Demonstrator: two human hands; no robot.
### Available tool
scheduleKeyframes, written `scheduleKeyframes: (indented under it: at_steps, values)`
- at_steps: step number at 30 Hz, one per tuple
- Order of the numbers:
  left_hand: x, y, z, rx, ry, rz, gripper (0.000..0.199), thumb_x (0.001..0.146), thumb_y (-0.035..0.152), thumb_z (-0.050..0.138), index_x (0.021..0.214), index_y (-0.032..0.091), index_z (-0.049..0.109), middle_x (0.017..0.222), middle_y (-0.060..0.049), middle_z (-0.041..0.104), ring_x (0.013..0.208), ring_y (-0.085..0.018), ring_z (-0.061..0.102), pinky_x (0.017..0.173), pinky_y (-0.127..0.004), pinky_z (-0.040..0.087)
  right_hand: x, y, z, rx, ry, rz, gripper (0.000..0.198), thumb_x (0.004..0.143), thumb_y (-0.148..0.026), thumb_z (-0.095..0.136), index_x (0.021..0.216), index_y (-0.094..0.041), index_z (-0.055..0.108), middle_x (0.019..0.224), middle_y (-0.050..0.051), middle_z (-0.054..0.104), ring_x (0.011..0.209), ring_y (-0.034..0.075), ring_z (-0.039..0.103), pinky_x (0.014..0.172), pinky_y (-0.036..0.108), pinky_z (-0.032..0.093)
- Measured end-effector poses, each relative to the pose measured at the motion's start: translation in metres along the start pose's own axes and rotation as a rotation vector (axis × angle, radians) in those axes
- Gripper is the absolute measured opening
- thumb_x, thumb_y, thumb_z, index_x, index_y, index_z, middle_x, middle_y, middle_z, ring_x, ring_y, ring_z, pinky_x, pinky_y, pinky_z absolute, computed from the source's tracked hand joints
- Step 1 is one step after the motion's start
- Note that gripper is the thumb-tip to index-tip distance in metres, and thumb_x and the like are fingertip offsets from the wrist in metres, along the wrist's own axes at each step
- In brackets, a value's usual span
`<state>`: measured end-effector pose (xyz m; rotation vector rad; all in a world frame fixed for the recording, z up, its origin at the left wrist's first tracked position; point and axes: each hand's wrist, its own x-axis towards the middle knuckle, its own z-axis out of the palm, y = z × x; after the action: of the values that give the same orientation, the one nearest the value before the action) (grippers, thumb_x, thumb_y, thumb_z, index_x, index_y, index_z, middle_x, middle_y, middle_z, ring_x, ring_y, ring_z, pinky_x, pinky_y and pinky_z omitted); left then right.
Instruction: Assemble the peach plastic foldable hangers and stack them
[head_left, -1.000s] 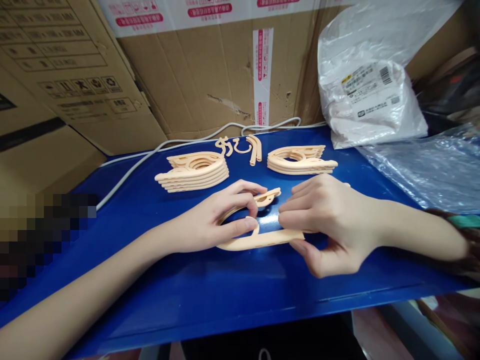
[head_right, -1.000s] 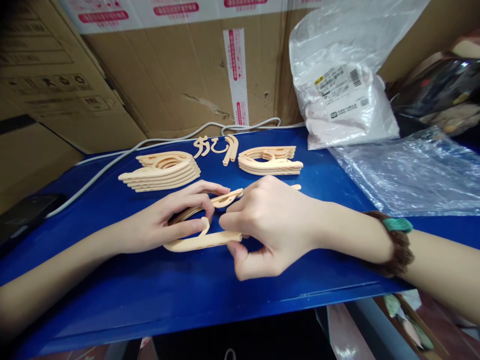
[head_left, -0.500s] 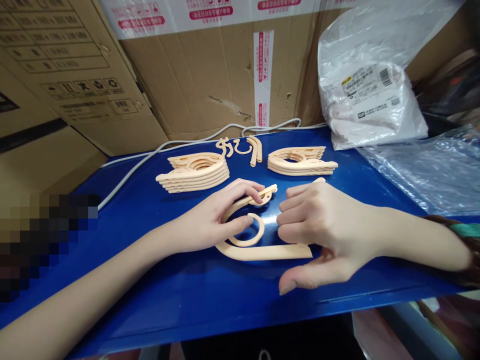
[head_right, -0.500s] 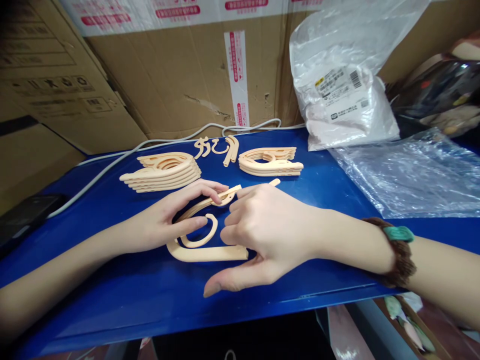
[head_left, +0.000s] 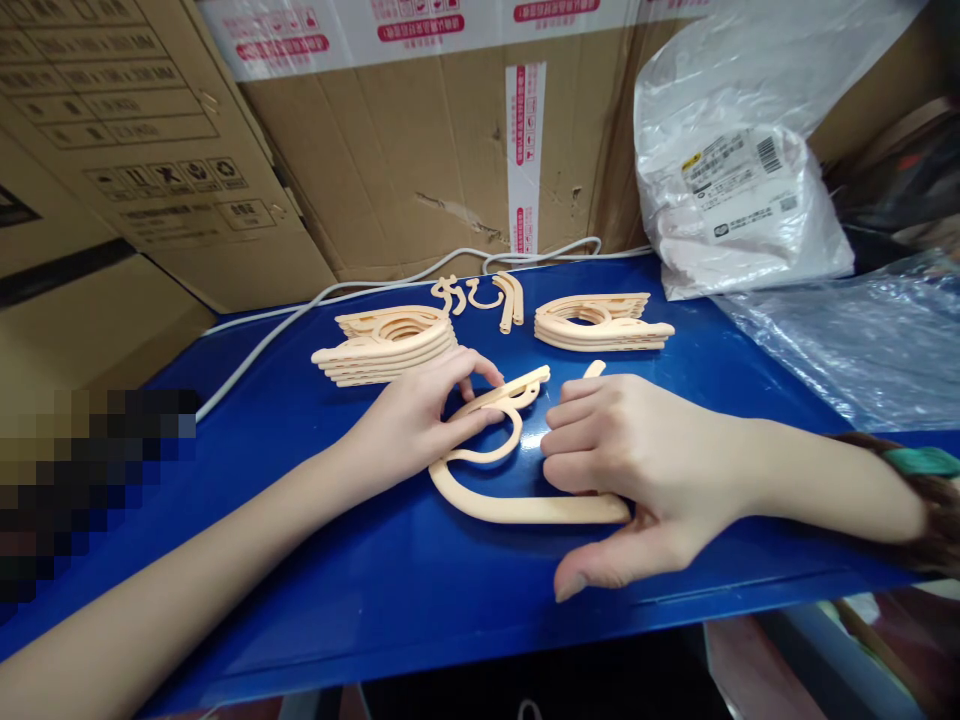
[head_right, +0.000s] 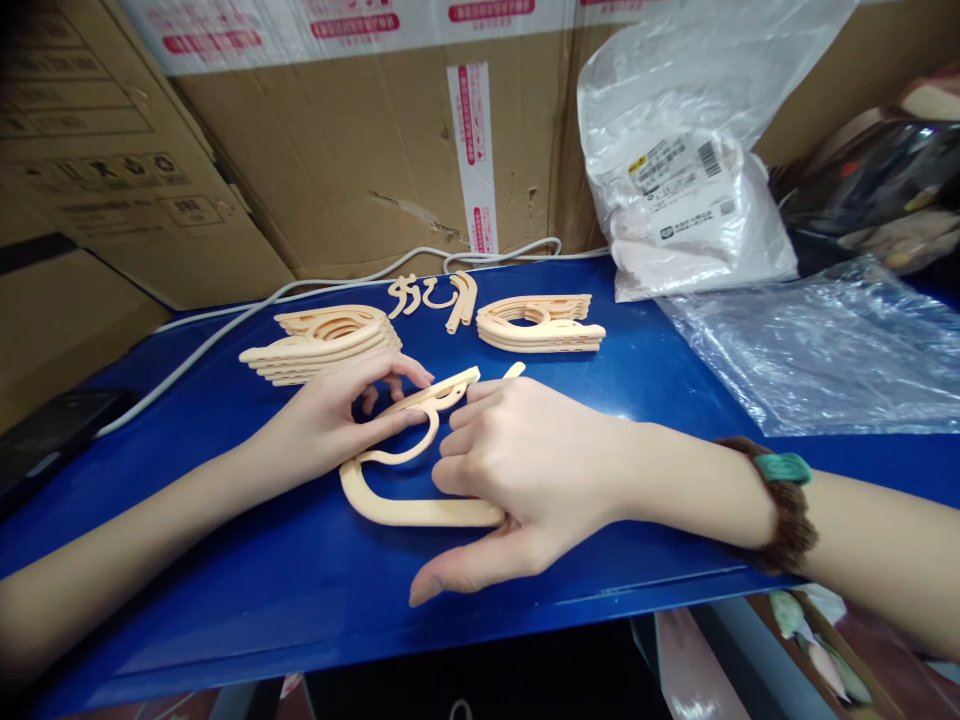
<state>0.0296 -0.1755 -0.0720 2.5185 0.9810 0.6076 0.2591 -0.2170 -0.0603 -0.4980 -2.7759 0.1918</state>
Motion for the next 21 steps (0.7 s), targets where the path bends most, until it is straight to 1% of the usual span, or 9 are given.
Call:
scheduleKeyframes:
  at_steps: [2,4,6,9,13,15,17,21]
  values:
    - [-0.0008,-0.0002,-0.0008,0.051,0.020,-0.035,0.026,0.093,0.043,0.057,0.107,0.022,0.059,0.077,0.004,0.055,0.068,-0.012,0.051,0.063,-0.024,0.039,0.0002,0.0000,0.0007,0.000,-0.001,-0.015,0.055,0.082,-0.064,0.058,0.054,-0.019,0.042,0.052,-0.004,0.045,0.054,0.011,0.034,0.060,0.030,0.025]
    - [-0.0014,0.0001,-0.0017,0.097,0.040,-0.048,0.027,0.093,0.044,0.057,0.107,0.022,0.058,0.070,0.005,0.049,0.064,-0.012,0.049,0.060,-0.024,0.037,0.0002,-0.0001,0.0014,0.008,-0.001,-0.031,0.054,0.082,-0.063,0.058,0.056,-0.019,0.044,0.054,-0.004,0.046,0.056,0.011,0.035,0.062,0.029,0.027]
    - [-0.0017,0.0006,-0.0024,0.131,0.051,-0.046,0.027,0.094,0.045,0.056,0.107,0.022,0.058,0.072,0.004,0.049,0.064,-0.012,0.049,0.059,-0.024,0.036,0.0003,-0.0004,0.0021,0.016,0.003,-0.041,0.052,0.083,-0.063,0.058,0.057,-0.019,0.045,0.055,-0.004,0.046,0.057,0.011,0.035,0.062,0.030,0.027]
    - [-0.0021,0.0013,-0.0022,0.160,0.059,-0.038,0.028,0.094,0.045,0.054,0.107,0.021,0.058,0.077,0.003,0.051,0.066,-0.012,0.050,0.060,-0.024,0.037,0.0007,-0.0009,0.0022,0.017,0.019,-0.060,0.049,0.084,-0.060,0.058,0.058,-0.019,0.048,0.058,-0.003,0.046,0.060,0.012,0.036,0.063,0.030,0.028]
    - [-0.0024,0.0020,-0.0014,0.188,0.074,-0.050,0.029,0.096,0.047,0.050,0.107,0.022,0.058,0.078,0.002,0.054,0.066,-0.013,0.052,0.060,-0.025,0.037,0.0023,-0.0008,0.0009,-0.031,0.045,-0.105,0.042,0.086,-0.055,0.058,0.066,-0.018,0.056,0.069,0.000,0.053,0.068,0.014,0.041,0.066,0.030,0.030]
    - [-0.0021,0.0024,-0.0014,0.188,0.078,-0.050,0.028,0.096,0.046,0.049,0.106,0.022,0.058,0.079,0.001,0.055,0.067,-0.013,0.052,0.060,-0.025,0.038,0.0028,-0.0001,0.0002,-0.083,0.065,-0.122,0.041,0.087,-0.055,0.056,0.072,-0.017,0.060,0.075,0.002,0.056,0.069,0.015,0.043,0.066,0.030,0.031]
    - [-0.0017,0.0029,-0.0018,0.188,0.076,-0.044,0.027,0.097,0.044,0.049,0.106,0.021,0.058,0.081,0.001,0.056,0.068,-0.013,0.052,0.061,-0.025,0.039,0.0024,0.0013,-0.0003,-0.166,0.104,-0.134,0.044,0.089,-0.056,0.052,0.075,-0.016,0.063,0.077,0.004,0.055,0.068,0.015,0.043,0.065,0.031,0.030]
    - [-0.0014,0.0041,-0.0031,0.199,0.077,-0.027,0.024,0.097,0.040,0.049,0.107,0.020,0.058,0.086,0.000,0.058,0.069,-0.013,0.053,0.063,-0.025,0.039,-0.0002,0.0047,-0.0012,-0.353,0.195,-0.130,0.051,0.090,-0.061,0.046,0.080,-0.015,0.065,0.072,0.003,0.052,0.063,0.015,0.042,0.060,0.030,0.028]
